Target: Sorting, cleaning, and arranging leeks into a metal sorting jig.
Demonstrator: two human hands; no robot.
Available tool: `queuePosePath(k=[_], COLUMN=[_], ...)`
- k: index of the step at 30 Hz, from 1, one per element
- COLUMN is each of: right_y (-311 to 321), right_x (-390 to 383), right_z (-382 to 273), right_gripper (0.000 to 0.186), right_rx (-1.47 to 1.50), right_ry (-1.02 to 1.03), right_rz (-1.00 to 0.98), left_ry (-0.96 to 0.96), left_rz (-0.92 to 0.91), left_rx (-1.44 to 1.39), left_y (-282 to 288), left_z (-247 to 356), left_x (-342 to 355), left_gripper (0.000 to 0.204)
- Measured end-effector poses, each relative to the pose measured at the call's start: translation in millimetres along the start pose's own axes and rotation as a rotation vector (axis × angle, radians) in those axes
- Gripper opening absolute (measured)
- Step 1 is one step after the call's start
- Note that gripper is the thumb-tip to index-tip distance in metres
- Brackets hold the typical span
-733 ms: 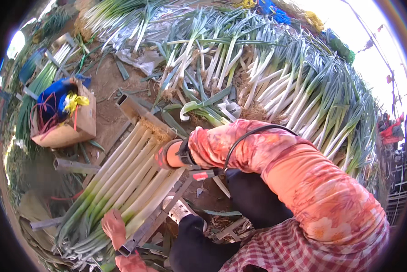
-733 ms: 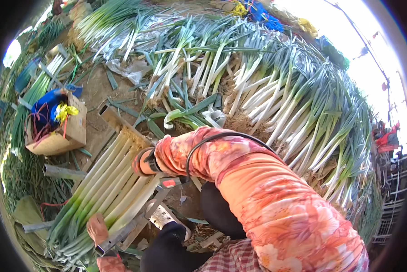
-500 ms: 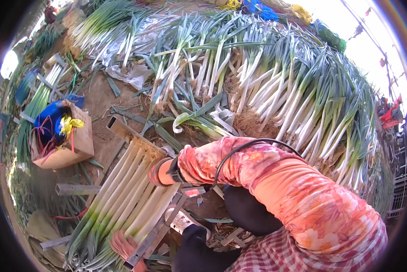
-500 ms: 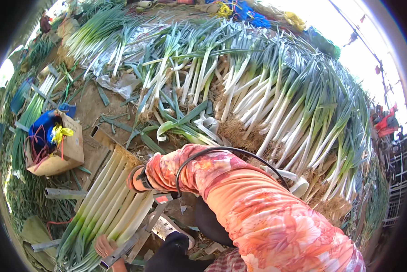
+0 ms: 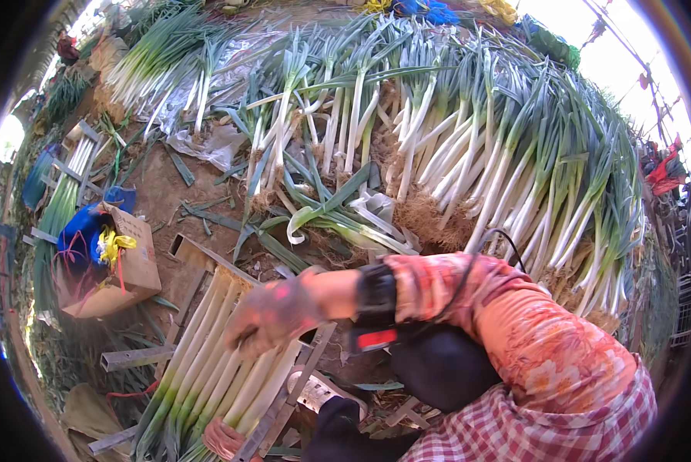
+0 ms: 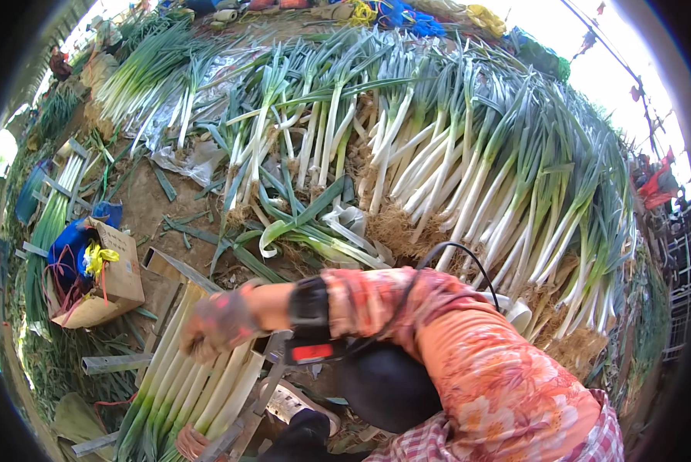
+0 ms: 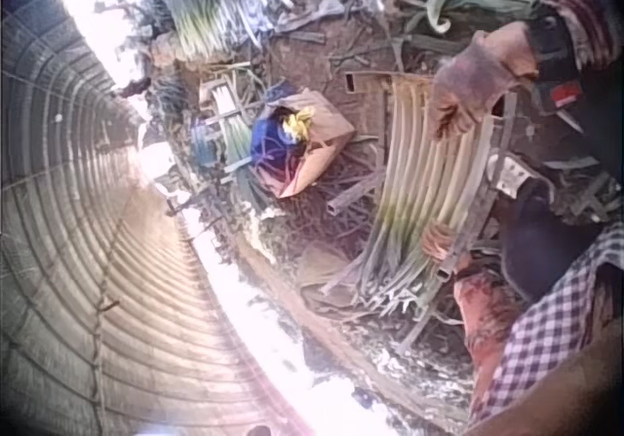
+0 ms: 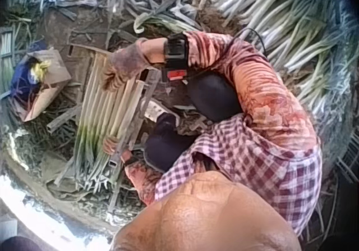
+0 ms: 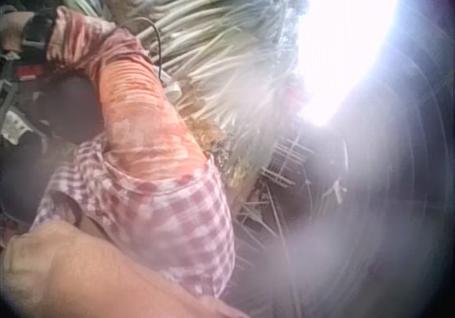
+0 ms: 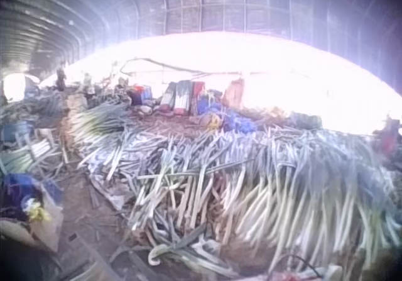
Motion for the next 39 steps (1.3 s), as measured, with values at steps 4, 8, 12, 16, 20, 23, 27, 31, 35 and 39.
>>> queuePosePath(k=[4, 8, 12, 16, 20, 23, 27, 31, 35, 39], right_y=[67.6, 92.6, 103.5, 135.8, 189.9, 220.3, 251.5, 278.6, 269.4, 252.9], right_x=[-76.0, -158.2, -222.8, -269.5, -317.9, -306.2, -304.9, -312.4, -321.9, -328.7], right_z=[55.0, 182.4, 251.7, 310.0, 353.5, 348.9, 356.5, 375.5, 395.1, 373.4], right_gripper=[0.032, 0.031, 0.03, 0.05, 0.059, 0.067, 0.055, 0.037, 0.011, 0.014], right_rx=[0.221, 0.071, -0.002, 0.15, -0.097, -0.331, -0.17, -0.219, -0.405, -0.386], right_ry=[-0.066, -0.622, -0.911, -0.868, -1.011, -1.139, -1.269, -1.418, -1.345, -1.103], right_rz=[0.39, 0.691, 0.945, 1.247, 1.48, 1.518, 1.636, 1.44, 1.165, 0.994], left_ry=[0.045, 0.036, 0.029, 0.01, -0.02, -0.012, -0.009, -0.014, -0.025, -0.02], left_rz=[0.018, 0.014, -0.016, -0.024, -0.011, -0.016, -0.024, -0.033, -0.034, -0.021], left_rx=[-0.114, -0.114, -0.081, -0.052, -0.071, -0.042, -0.018, -0.015, -0.025, -0.026], left_y=[5.5, 9.3, 9.5, 12.3, 4.2, 8.9, 13.3, 12.6, 9.2, 10.0], left_z=[4.0, 12.9, 18.0, 23.1, 36.1, 33.9, 34.3, 38.5, 43.3, 42.3], left_x=[12.9, 24.1, 21.6, 28.2, 43.8, 39.8, 41.8, 42.5, 45.4, 44.4], left_gripper=[0.025, 0.025, 0.025, 0.025, 0.025, 0.025, 0.025, 0.025, 0.025, 0.025])
Point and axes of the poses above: each hand's wrist, its own x-axis towards the middle knuckle, its own y-axis out of the back of the hand, z = x × y, the point moved 6 cm from there along x, towards the middle knuckle, and after that the axes turned 1 degree about z, right-handed, at the moved point
